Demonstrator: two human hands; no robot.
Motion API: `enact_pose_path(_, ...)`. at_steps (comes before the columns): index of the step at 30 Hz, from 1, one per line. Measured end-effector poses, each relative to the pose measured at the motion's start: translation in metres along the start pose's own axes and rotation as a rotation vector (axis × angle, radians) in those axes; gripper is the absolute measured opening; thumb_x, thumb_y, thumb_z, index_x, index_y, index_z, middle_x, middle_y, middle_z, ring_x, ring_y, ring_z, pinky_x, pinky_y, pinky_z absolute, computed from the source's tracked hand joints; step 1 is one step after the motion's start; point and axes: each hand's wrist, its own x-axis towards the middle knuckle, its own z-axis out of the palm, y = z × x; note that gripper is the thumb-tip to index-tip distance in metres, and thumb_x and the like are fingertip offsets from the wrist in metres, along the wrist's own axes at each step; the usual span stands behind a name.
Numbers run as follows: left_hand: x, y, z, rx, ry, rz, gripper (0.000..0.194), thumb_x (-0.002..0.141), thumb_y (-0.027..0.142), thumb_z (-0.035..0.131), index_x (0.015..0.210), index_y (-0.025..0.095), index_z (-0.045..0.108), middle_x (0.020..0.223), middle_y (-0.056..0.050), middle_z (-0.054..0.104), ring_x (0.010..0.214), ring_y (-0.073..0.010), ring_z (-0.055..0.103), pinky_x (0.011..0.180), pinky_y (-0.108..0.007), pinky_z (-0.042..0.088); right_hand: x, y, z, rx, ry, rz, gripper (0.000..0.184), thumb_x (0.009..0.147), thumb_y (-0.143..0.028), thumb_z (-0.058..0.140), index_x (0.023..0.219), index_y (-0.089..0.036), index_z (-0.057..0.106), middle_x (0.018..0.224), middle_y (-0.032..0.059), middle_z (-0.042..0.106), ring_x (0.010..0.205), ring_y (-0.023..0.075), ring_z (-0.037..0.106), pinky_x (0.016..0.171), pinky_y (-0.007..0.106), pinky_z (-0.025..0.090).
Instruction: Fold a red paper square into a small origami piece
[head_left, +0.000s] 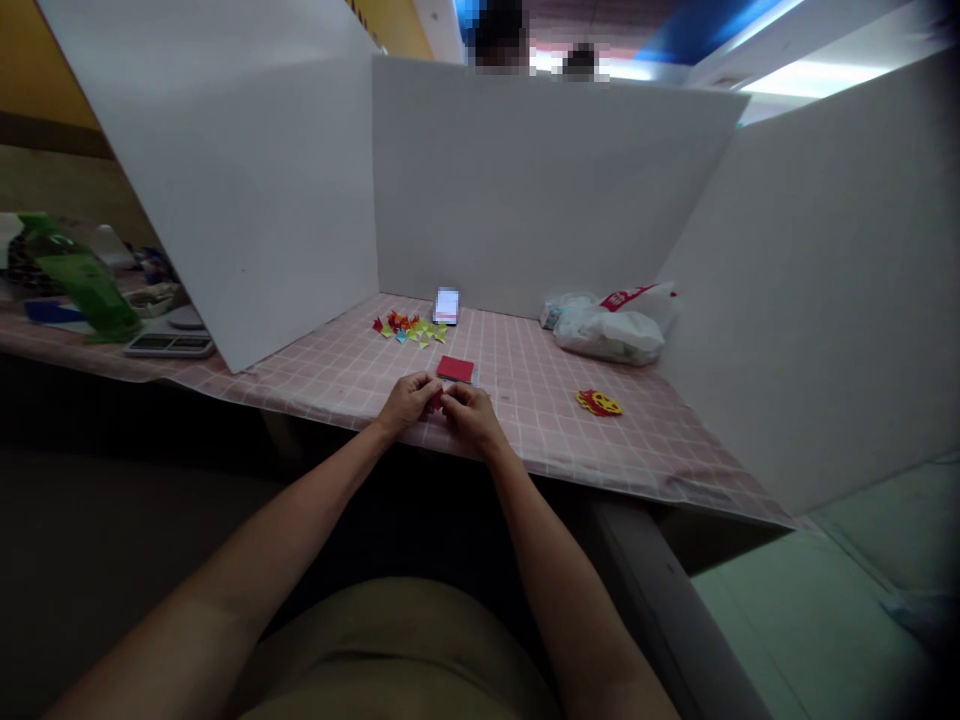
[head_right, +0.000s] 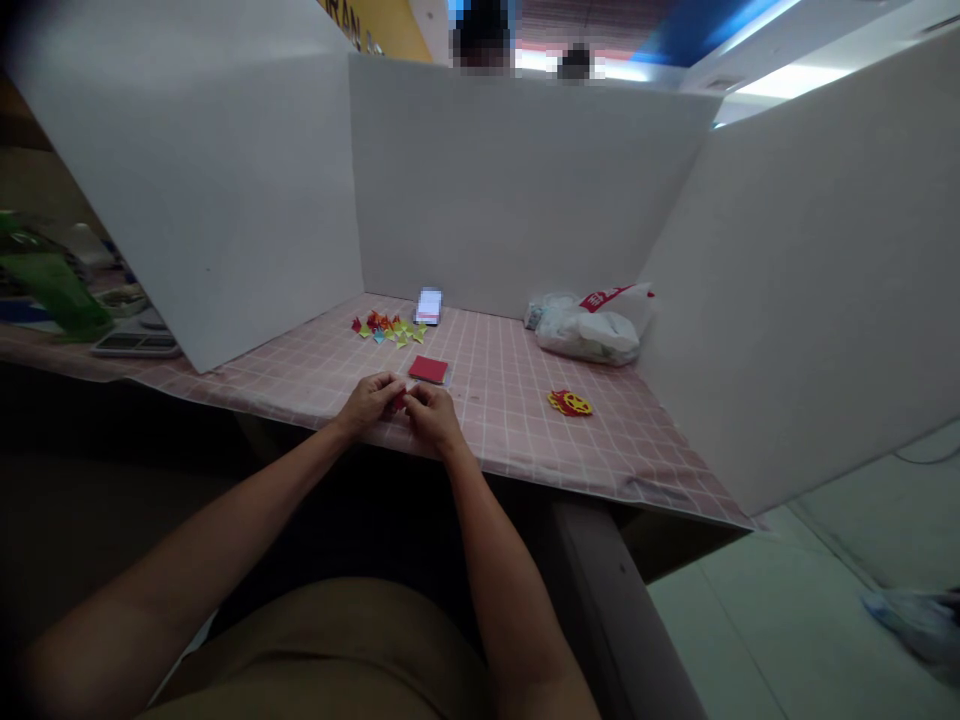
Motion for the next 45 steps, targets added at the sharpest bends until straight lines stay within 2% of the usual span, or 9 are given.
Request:
enact_pose_path(8,0.0023,-0.0022,0.0,-0.033,0.013,-0.002,0.034,0.082,0.046,0.066,0.066,0.016,0.061,0.055,0.002,0.056,0.049,-0.01,0.048,0.05,-0.023,0.038,-0.0003,0.0013,-0.0006,0.071,-0.03,0.046,0.017,0.073,-0.035,0.061,0.065,-0.02,0.059,0.054,-0.0034,0.053,0.047,0.0109,0.043,0.047,0.024,0.034)
enact_pose_path(14,0.0016,-0.002,-0.0009,-0.084,0.007,-0.023,0.029,0.076,0.041,0.074,0.069,0.015,0.063,0.06,0.001,0.061,0.053,-0.0103,0.052,0.054,-0.023,0.041,-0.0009,0.0005,0.0,0.088,-0.016,0.053,0.016,0.072,-0.034,0.062,0.065,-0.02,0.06,0.058,-0.0022,0.055,0.05,0.0113,0.045,0.048,0.024,0.034)
enact_pose_path(19,0.0004,0.0004,-0.0008,-0.149,0.015,-0.048,0.029,0.078,0.044,0.069,0.073,0.015,0.065,0.063,0.0,0.064,0.055,-0.0117,0.057,0.056,-0.024,0.044,0.0008,0.005,0.0,0.122,-0.022,0.078,0.025,0.076,-0.043,0.061,0.066,-0.022,0.055,0.054,-0.0032,0.052,0.046,0.0114,0.043,0.046,0.025,0.034)
enact_pose_path(23,0.0006,0.0016,-0.0007,-0.196,-0.005,-0.055,0.026,0.074,0.039,0.073,0.081,0.014,0.07,0.067,0.0,0.066,0.056,-0.0108,0.058,0.059,-0.024,0.046,0.0007,0.0082,-0.0008,0.16,-0.023,0.091,0.027,0.079,-0.048,0.061,0.07,-0.023,0.054,0.054,-0.0033,0.052,0.046,0.0117,0.043,0.046,0.025,0.036)
enact_pose_path(28,0.0001,0.0021,-0.0017,-0.228,-0.03,-0.055,0.021,0.076,0.034,0.072,0.084,0.014,0.071,0.068,0.0,0.067,0.059,-0.0108,0.06,0.061,-0.024,0.047,-0.0011,0.0076,-0.0007,0.196,-0.016,0.095,0.032,0.082,-0.051,0.061,0.07,-0.023,0.053,0.055,-0.0037,0.05,0.046,0.0114,0.044,0.047,0.025,0.037)
enact_pose_path(39,-0.0007,0.0046,-0.0003,-0.222,-0.026,-0.051,0.016,0.075,0.028,0.07,0.082,0.014,0.068,0.068,0.0,0.066,0.059,-0.0112,0.06,0.06,-0.024,0.046,-0.0003,0.0071,-0.0016,0.201,-0.035,0.076,0.029,0.082,-0.046,0.062,0.067,-0.022,0.053,0.056,-0.0032,0.051,0.048,0.0112,0.044,0.048,0.025,0.035)
enact_pose_path(45,-0.0003,0.0034,-0.0016,-0.197,-0.032,-0.027,0.019,0.078,0.033,0.069,0.077,0.014,0.065,0.065,0.001,0.064,0.058,-0.0108,0.057,0.06,-0.023,0.045,0.0013,0.0087,-0.0021,0.162,-0.044,0.064,0.03,0.082,-0.045,0.061,0.065,-0.021,0.054,0.055,-0.0025,0.051,0.05,0.0114,0.044,0.049,0.025,0.035)
